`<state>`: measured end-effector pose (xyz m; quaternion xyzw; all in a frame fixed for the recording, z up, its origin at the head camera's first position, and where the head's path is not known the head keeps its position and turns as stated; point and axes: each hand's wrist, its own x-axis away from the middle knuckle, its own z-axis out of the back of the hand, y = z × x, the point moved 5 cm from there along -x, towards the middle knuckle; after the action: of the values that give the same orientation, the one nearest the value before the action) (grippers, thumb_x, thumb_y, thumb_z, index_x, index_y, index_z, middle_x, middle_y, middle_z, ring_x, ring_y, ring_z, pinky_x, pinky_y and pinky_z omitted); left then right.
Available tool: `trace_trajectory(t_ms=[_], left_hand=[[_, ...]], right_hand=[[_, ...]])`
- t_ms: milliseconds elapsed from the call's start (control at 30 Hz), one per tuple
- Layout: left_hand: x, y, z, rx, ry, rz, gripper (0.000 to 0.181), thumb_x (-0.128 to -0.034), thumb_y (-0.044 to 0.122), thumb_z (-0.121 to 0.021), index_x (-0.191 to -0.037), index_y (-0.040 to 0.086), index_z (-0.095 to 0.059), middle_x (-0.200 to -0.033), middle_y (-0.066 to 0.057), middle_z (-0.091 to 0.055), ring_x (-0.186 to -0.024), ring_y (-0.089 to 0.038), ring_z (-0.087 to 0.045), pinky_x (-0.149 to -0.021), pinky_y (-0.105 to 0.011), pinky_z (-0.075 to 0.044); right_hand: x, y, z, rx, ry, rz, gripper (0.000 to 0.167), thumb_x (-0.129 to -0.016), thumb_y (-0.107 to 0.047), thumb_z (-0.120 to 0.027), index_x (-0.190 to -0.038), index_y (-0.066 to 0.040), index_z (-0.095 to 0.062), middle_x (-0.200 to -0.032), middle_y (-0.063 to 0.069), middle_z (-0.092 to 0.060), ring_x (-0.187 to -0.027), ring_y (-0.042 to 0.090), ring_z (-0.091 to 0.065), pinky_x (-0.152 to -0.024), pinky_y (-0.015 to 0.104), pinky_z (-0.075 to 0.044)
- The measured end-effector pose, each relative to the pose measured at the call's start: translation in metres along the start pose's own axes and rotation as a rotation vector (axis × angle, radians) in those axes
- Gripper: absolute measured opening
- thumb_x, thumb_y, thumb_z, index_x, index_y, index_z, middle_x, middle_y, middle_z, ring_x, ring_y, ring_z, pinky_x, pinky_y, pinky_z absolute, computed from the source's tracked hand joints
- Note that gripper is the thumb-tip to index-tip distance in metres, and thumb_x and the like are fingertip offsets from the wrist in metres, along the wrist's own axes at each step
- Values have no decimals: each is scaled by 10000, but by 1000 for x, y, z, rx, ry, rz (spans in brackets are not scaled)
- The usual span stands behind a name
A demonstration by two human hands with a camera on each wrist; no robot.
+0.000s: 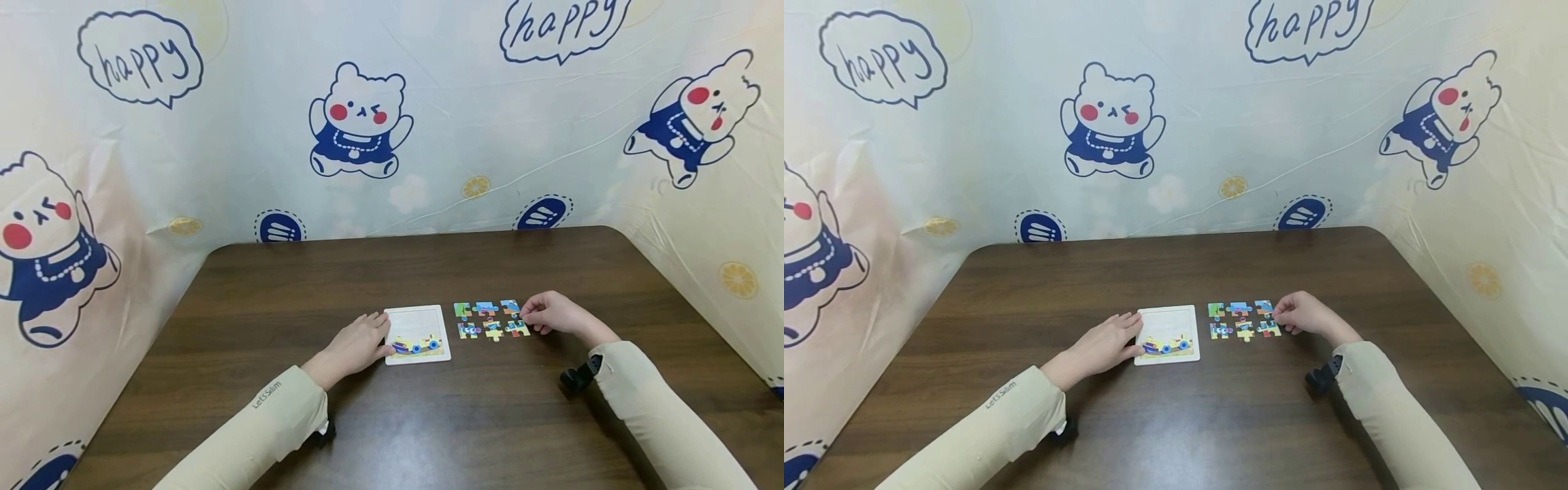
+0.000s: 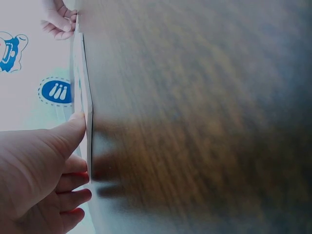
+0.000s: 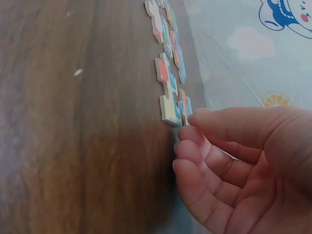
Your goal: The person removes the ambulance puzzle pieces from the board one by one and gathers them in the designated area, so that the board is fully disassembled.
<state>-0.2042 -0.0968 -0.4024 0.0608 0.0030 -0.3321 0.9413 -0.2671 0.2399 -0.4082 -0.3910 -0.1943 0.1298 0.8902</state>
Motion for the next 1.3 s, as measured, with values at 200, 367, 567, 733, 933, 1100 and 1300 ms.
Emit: trace_trajectory(t_ms=[200, 367, 567, 733, 933, 1100, 1300], left_hand=[[-1, 1, 0, -31, -17, 16, 521, -897, 299, -603, -1220, -103, -529, -1301, -240, -471, -1228, -356, -413, -1007, -453, -315], [-1, 1, 0, -53, -38, 28, 544, -897, 339, -593, -1240, -79, -527, -1316, -213, -467, -1239, -332, -408, -1010, -436, -317], [-1, 1, 0, -49, -28, 14, 571, -891, 373, -590, -1236, -78, -530, -1309, -214, -474, -1233, -333, -414, -1006, -440, -321], [-2, 0, -2, -48, -35, 5, 622, -902, 423, -550, -1259, -84, -502, -1316, -225, -463, -1227, -340, -419, -1010, -450, -313], [-2, -1, 0, -23, -82, 17, 683, -887, 465, -554, -1291, -80, -469, -1346, -224, -429, -1248, -332, -394, -1031, -440, -282], [-1, -3, -1, -7, -109, 21, 747, -853, 503, -584, -1307, -76, -454, -1366, -215, -407, -1261, -320, -379, -1041, -424, -268], [-1, -4, -1, 8, -112, 27, 772, -835, 517, -598, -1310, -74, -452, -1372, -213, -401, -1260, -319, -381, -1042, -419, -267]], right_hand=[[-4, -9, 2, 7, 22, 31, 110, -891, -43, -577, -928, 56, -604, -759, 89, -584, -647, 199, -530, -573, 333, -503], [-7, -28, 0, 3, 26, 84, 149, -890, -72, -586, -960, 58, -598, -792, 137, -598, -676, 253, -547, -605, 375, -512], [-13, -57, -10, -19, 6, 161, 190, -895, -90, -584, -1005, 66, -591, -813, 166, -580, -677, 259, -541, -629, 435, -505], [-17, -79, -24, -15, -17, 206, 156, -888, -75, -586, -984, 47, -605, -828, 189, -591, -654, 239, -542, -626, 460, -505], [-23, -99, -45, -12, -54, 224, 130, -883, -57, -594, -972, 38, -604, -799, 129, -589, -658, 235, -541, -618, 436, -510], [-27, -112, -64, 0, -101, 266, 121, -872, -56, -601, -961, 25, -610, -750, 69, -571, -579, 188, -514, -549, 378, -490], [-33, -123, -87, 17, -133, 315, 143, -855, -36, -615, -983, 26, -604, -737, 34, -539, -590, 186, -520, -552, 382, -504]])
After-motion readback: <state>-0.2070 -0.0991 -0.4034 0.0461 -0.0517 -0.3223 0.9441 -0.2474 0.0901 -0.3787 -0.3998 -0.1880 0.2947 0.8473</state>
